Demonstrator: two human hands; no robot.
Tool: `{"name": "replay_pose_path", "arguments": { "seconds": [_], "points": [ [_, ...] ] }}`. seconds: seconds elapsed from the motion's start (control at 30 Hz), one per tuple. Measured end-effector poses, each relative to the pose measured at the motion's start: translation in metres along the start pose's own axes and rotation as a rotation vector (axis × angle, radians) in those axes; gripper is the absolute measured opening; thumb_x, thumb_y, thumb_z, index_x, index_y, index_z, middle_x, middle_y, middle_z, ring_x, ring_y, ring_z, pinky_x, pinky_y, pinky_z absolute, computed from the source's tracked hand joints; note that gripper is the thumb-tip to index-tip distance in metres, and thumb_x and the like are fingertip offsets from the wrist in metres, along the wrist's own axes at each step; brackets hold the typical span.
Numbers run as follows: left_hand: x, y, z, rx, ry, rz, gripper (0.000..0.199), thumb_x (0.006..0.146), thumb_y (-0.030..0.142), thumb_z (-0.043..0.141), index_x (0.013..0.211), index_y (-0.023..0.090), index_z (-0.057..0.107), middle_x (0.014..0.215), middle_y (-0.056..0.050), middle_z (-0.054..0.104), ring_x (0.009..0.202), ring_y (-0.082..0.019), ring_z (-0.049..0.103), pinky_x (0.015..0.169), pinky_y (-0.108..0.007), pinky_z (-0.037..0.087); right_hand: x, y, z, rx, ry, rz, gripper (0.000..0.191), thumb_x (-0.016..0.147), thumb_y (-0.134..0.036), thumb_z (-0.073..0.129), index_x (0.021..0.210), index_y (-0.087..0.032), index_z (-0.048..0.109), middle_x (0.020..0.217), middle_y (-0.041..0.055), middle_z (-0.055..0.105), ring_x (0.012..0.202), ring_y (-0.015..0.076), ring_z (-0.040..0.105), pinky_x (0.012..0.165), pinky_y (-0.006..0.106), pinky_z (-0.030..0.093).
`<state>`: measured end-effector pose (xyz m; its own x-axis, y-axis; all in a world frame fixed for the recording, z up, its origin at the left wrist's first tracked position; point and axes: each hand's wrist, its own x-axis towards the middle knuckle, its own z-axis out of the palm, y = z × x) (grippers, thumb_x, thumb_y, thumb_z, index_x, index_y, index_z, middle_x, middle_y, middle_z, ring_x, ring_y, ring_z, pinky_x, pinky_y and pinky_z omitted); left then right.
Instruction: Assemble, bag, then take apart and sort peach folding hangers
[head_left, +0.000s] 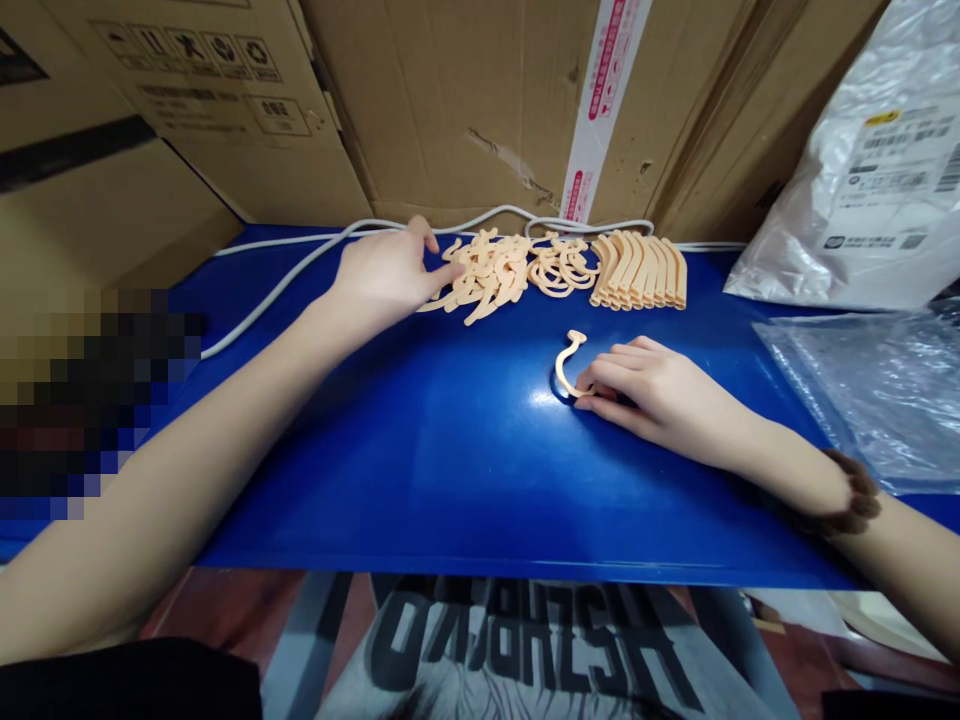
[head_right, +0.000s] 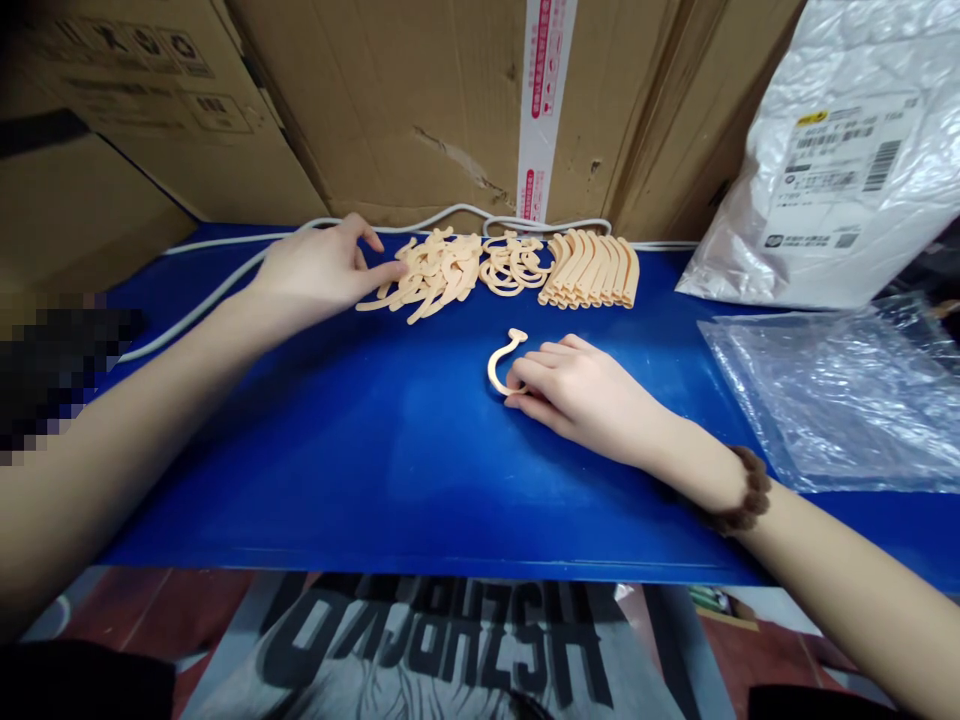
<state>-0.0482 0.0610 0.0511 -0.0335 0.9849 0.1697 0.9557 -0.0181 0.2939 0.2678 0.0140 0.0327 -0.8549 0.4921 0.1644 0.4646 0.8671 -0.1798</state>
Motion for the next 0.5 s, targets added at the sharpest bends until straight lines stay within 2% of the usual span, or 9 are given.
{"name": "replay_pose_path", "arguments": {
  "seconds": [0.07, 0.13, 0.17, 0.23, 0.27, 0.33, 0.4, 0.5],
  "points": [
    [-0.014, 0.014, -0.002, 0.047, 0.04, 0.016, 0.055, 0.093, 0.067, 0.05, 0.123, 0.022, 0.059, 0.084, -0.005, 0.067, 0.083, -0.027, 0.062, 0.078, -0.043, 0.043, 0.0, 0.0, 0.0, -0.003, 0.002, 0.002, 0.027, 0.107, -0.036, 0.046, 0.097, -0.019, 0.065, 0.09, 0.0063, 0.072, 0.079, 0.0195, 0.062, 0.079, 0.034, 0.038],
    [-0.031, 0.031, 0.001, -0.008, 0.011, 0.123, 0.045, 0.097, 0.059, 0.049, 0.124, 0.024, 0.059, 0.09, -0.004, 0.07, 0.084, -0.027, 0.066, 0.078, -0.041, 0.046, 0.0, 0.0, 0.001, -0.01, 0.003, 0.004, 0.027, 0.107, -0.036, 0.046, 0.098, -0.019, 0.065, 0.09, 0.0063, 0.071, 0.079, 0.0195, 0.061, 0.079, 0.034, 0.038],
    [-0.04, 0.039, 0.005, -0.044, 0.017, 0.212, 0.039, 0.099, 0.052, 0.05, 0.123, 0.024, 0.059, 0.093, -0.004, 0.071, 0.087, -0.026, 0.067, 0.079, -0.04, 0.048, 0.0, 0.0, 0.001, -0.012, 0.006, 0.002, 0.027, 0.107, -0.036, 0.046, 0.098, -0.019, 0.065, 0.09, 0.0063, 0.071, 0.08, 0.0195, 0.061, 0.079, 0.034, 0.038],
    [-0.058, 0.052, 0.016, -0.122, 0.029, 0.478, 0.032, 0.1, 0.044, 0.053, 0.121, 0.021, 0.062, 0.113, -0.006, 0.071, 0.103, -0.025, 0.067, 0.087, -0.037, 0.051, 0.0, 0.0, 0.001, -0.015, 0.018, -0.009, 0.027, 0.107, -0.035, 0.047, 0.097, -0.019, 0.066, 0.09, 0.0061, 0.071, 0.079, 0.0194, 0.061, 0.079, 0.034, 0.038],
    [-0.066, 0.056, 0.023, -0.136, 0.033, 0.599, 0.034, 0.102, 0.042, 0.051, 0.126, 0.019, 0.061, 0.125, -0.009, 0.068, 0.114, -0.026, 0.064, 0.093, -0.037, 0.051, 0.0, 0.0, 0.002, -0.018, 0.025, -0.015, 0.027, 0.107, -0.035, 0.047, 0.097, -0.018, 0.066, 0.089, 0.0059, 0.071, 0.079, 0.0193, 0.061, 0.078, 0.034, 0.038],
    [-0.075, 0.059, 0.036, -0.134, -0.009, 0.803, 0.036, 0.106, 0.038, 0.048, 0.132, 0.016, 0.06, 0.135, -0.011, 0.064, 0.123, -0.026, 0.06, 0.101, -0.036, 0.051, 0.0, 0.001, 0.001, -0.024, 0.037, -0.03, 0.028, 0.108, -0.035, 0.047, 0.097, -0.019, 0.067, 0.089, 0.0057, 0.072, 0.078, 0.019, 0.061, 0.078, 0.033, 0.037],
    [-0.077, 0.058, 0.045, -0.097, -0.064, 0.922, 0.033, 0.107, 0.033, 0.046, 0.127, 0.014, 0.063, 0.134, -0.012, 0.065, 0.122, -0.026, 0.061, 0.102, -0.038, 0.051, 0.0, 0.001, 0.001, -0.031, 0.043, -0.041, 0.028, 0.108, -0.034, 0.046, 0.098, -0.02, 0.068, 0.091, 0.0056, 0.072, 0.079, 0.0187, 0.062, 0.079, 0.033, 0.037],
    [-0.073, 0.053, 0.049, -0.063, -0.098, 0.964, 0.031, 0.108, 0.029, 0.042, 0.116, 0.014, 0.068, 0.124, -0.011, 0.069, 0.115, -0.025, 0.063, 0.1, -0.037, 0.051, 0.001, 0.001, 0.001, -0.045, 0.06, -0.052, 0.028, 0.108, -0.033, 0.048, 0.097, -0.02, 0.07, 0.089, 0.0051, 0.072, 0.076, 0.018, 0.061, 0.078, 0.033, 0.036]
  ]
}}
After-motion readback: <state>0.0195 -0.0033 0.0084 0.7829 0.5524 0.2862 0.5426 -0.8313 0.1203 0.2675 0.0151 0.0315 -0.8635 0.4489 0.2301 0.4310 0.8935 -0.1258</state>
